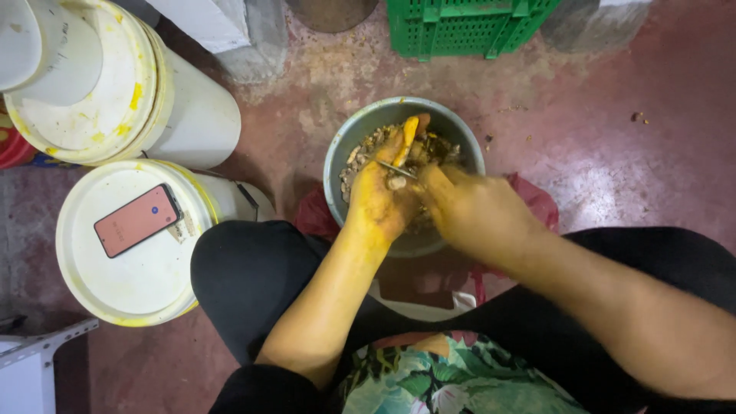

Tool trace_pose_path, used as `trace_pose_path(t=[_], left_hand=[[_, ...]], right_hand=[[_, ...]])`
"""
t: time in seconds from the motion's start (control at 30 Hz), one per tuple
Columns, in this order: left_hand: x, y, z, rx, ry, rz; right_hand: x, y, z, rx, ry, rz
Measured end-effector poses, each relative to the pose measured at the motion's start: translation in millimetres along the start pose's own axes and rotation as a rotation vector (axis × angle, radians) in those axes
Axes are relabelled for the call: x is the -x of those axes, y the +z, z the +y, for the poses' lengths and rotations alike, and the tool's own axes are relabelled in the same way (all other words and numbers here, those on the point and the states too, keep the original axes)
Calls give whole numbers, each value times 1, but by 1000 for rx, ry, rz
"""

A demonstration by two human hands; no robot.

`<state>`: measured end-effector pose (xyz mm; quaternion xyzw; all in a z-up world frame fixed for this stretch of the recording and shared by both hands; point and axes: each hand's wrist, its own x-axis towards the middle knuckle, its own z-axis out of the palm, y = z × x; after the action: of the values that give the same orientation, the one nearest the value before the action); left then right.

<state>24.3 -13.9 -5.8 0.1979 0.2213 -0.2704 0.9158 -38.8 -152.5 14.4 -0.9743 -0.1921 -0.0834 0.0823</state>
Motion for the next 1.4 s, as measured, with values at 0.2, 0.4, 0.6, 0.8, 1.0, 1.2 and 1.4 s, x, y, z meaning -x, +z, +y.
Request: trace_pose_path(t=[0.2,0.4,0.6,0.8,1.0,1.2,1.4], left_hand=[[14,29,11,191,-110,35],[14,25,1,219,-84,-47],[-18,-16,-17,86,69,-135],[-33,-23,-21,104,-49,-270],[-52,-35,-45,159,227,-550],[-60,-37,-43,-111,202,-127],[-55,-33,-40,-81,187,-337]], right_hand=[[4,11,4,178,-65,-13],[-6,29,9,-135,170,62],[7,14,1,-102,174,-67],[23,44,41,64,-99,16],[0,8,45,-155,215,-71],[11,4,20,-178,201,-206],[7,-2,7,-240,342,-299]])
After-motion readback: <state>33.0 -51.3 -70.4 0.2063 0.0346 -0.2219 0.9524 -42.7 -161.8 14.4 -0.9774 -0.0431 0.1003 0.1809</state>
